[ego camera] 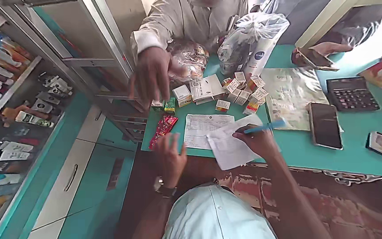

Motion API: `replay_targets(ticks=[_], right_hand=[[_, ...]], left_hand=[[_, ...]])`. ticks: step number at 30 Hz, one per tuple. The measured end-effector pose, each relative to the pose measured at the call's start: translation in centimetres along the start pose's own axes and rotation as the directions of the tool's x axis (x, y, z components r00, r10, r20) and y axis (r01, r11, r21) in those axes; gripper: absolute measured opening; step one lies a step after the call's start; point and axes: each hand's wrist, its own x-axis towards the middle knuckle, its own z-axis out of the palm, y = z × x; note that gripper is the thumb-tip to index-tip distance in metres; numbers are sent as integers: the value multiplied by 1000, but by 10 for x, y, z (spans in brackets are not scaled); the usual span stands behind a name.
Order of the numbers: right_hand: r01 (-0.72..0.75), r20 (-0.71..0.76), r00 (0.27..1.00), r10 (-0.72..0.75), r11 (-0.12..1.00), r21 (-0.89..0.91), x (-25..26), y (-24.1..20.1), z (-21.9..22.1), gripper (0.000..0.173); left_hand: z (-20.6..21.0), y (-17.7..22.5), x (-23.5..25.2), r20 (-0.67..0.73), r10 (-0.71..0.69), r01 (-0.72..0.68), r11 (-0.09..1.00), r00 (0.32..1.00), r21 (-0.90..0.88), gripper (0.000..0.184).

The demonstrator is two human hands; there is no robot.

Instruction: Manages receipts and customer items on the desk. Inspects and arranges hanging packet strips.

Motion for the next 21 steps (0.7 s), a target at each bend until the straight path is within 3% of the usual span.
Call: replay_targets(ticks=[2, 3, 5, 7, 9, 13, 18, 21], right_hand=[[-74, 232, 963, 141, 959, -275, 13, -16, -20, 43], [-82, 297, 932, 209, 918, -388, 23, -19, -26, 49], [-100, 331, 890, 314, 842, -530, 42, -22, -29, 52], [-131, 312, 879, 360, 813, -567, 56, -19, -28, 51], [-143, 290, 894, 341, 832, -536, 61, -7, -25, 49], [-193, 214, 941, 263, 934, -301, 59, 21, -11, 58], [-322, 116, 935, 334, 940, -113, 44, 3, -9, 61], [-244, 58, 966, 250, 964, -104, 36, 0, -11, 59]], left_hand=[[-19, -44, 11, 152, -157, 148, 986, 976, 73, 85], [-19, -62, 17, 193, -202, 191, 979, 960, 74, 93], [-19, -83, 29, 264, -250, 253, 967, 931, 25, 86], [-29, -84, 43, 262, -247, 260, 965, 933, -17, 61], [-45, -81, 58, 208, -220, 237, 970, 953, -58, 43], [-75, -81, 92, 109, -133, 160, 940, 985, -300, 33], [-118, -69, 139, 25, -106, 94, 720, 994, -688, 11], [-154, -61, 165, -82, -104, 10, 674, 991, -739, 15]])
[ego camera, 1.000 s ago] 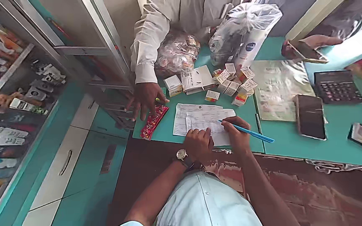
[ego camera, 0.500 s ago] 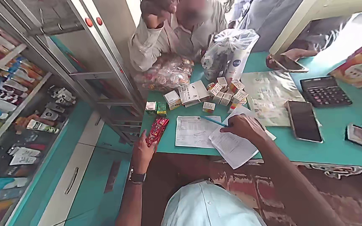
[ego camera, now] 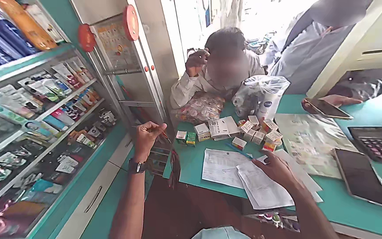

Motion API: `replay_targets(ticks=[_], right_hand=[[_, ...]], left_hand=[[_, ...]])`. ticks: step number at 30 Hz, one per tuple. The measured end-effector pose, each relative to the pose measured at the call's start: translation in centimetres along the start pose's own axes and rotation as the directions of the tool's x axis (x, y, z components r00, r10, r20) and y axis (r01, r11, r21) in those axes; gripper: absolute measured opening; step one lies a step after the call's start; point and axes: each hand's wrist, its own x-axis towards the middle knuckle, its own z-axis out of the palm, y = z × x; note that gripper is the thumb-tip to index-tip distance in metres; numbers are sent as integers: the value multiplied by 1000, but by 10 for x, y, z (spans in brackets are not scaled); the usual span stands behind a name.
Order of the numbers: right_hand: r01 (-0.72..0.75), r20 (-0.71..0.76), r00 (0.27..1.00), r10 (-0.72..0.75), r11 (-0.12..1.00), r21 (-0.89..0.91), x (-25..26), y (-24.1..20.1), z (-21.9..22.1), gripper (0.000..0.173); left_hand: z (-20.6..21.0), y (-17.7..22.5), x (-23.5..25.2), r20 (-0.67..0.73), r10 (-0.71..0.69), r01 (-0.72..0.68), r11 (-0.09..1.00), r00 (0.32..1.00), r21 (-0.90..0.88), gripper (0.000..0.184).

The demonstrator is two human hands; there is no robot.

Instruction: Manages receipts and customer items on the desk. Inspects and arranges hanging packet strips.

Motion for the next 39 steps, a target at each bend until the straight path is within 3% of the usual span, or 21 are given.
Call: replay_targets(ticks=[2, 4, 7, 9, 12, 14, 16, 18, 20, 21, 22, 24, 26, 29, 32, 36, 39], right_hand=[[175, -75, 982, -174, 985, 4, -6, -14, -4, 53], [387, -120, 919, -375, 918, 89, -18, -45, -8, 45], [578, -82, 790, -608, 693, 430, -31, -122, -6, 41], [592, -99, 661, -744, 436, 678, -36, -178, 4, 52], [686, -155, 487, -860, 266, 677, -31, -256, 17, 80], [648, -119, 401, -908, 189, 738, -34, -292, 24, 79], [465, -67, 336, -939, 104, 879, -41, -311, 29, 47], [312, -7, 308, -951, 94, 945, -46, -319, 31, 30], [311, 18, 339, -941, 130, 941, -48, -325, 32, 24], [337, 21, 392, -920, 164, 927, -48, -328, 33, 21], [366, 15, 455, -890, 202, 908, -47, -332, 32, 18], [418, -6, 587, -810, 296, 859, -41, -342, 27, 15], [515, -81, 634, -769, 343, 786, -31, -348, 19, 18], [691, -243, 591, -769, 327, 645, -8, -357, 9, 20], [747, -256, 567, -783, 358, 560, 1, -362, 1, 23], [699, -182, 565, -805, 350, 624, 6, -365, 11, 26], [636, -99, 562, -821, 353, 686, 3, -368, 18, 28]], left_hand=[[-12, 24, 16, -61, 112, -110, 993, 992, 36, 25], [-20, 51, 24, -88, 264, -257, 963, 961, 81, 30], [-21, 101, 27, -86, 483, -458, 864, 871, 209, 33], [-16, 132, 23, -60, 561, -524, 801, 825, 289, 38], [-6, 163, 17, -24, 604, -566, 759, 797, 322, 44], [-4, 174, 17, -31, 613, -570, 750, 789, 335, 46], [-7, 175, 24, -78, 621, -558, 745, 780, 366, 49], [-15, 167, 31, -144, 581, -506, 786, 801, 354, 50], [-25, 155, 33, -200, 493, -434, 857, 847, 278, 37], [-29, 146, 29, -203, 434, -402, 897, 878, 183, 21], [-32, 138, 23, -177, 372, -362, 928, 911, 84, 21], [-32, 122, 5, -83, 213, -220, 971, 973, -93, 55], [-22, 103, -16, -32, 115, -119, 977, 993, -178, 65], [-14, 80, -40, 21, 46, -42, 989, 999, -139, 39], [-24, 70, -45, 48, 51, -43, 988, 998, -148, 10], [-43, 82, -40, 205, 39, 28, 948, 978, -316, 26], [-40, 85, -33, 178, 78, -23, 957, 981, -289, 17]])
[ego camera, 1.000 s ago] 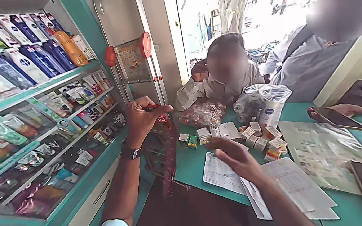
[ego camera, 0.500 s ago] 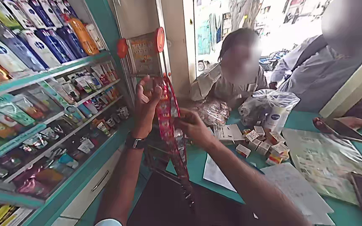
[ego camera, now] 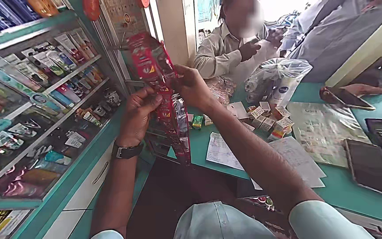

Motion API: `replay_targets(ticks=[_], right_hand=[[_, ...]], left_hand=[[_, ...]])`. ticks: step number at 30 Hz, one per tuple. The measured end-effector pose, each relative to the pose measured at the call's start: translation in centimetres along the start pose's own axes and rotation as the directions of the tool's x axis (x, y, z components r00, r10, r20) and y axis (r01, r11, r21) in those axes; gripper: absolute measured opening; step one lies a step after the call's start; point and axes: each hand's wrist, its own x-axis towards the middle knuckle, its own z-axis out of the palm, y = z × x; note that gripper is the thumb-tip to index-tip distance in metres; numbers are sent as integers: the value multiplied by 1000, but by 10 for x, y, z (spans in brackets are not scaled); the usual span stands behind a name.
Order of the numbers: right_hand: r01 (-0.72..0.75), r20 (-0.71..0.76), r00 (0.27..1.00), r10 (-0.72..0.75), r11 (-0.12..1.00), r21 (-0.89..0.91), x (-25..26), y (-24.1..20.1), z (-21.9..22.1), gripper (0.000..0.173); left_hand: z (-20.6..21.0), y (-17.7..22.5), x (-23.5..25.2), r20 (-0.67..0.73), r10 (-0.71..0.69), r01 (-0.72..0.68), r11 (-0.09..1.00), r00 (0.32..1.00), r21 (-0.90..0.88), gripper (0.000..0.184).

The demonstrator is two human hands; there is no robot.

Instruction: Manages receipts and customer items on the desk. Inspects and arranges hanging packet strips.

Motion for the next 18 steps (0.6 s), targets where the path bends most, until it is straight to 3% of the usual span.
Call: replay_targets(ticks=[5, 12, 18], right_hand=[[6, 113, 994, -2, 999, -38, 0, 2, 3, 29], [-75, 106, 992, 75, 997, 4, -9, 4, 8, 21], [-47, 201, 980, 11, 983, 178, -9, 10, 8, 26]], left_hand=[[2, 3, 17, -163, 98, -67, 980, 982, 187, 10], [9, 13, 43, -330, 311, -223, 934, 891, 279, 11], [15, 28, 56, -269, 268, -277, 961, 925, 6, 18]])
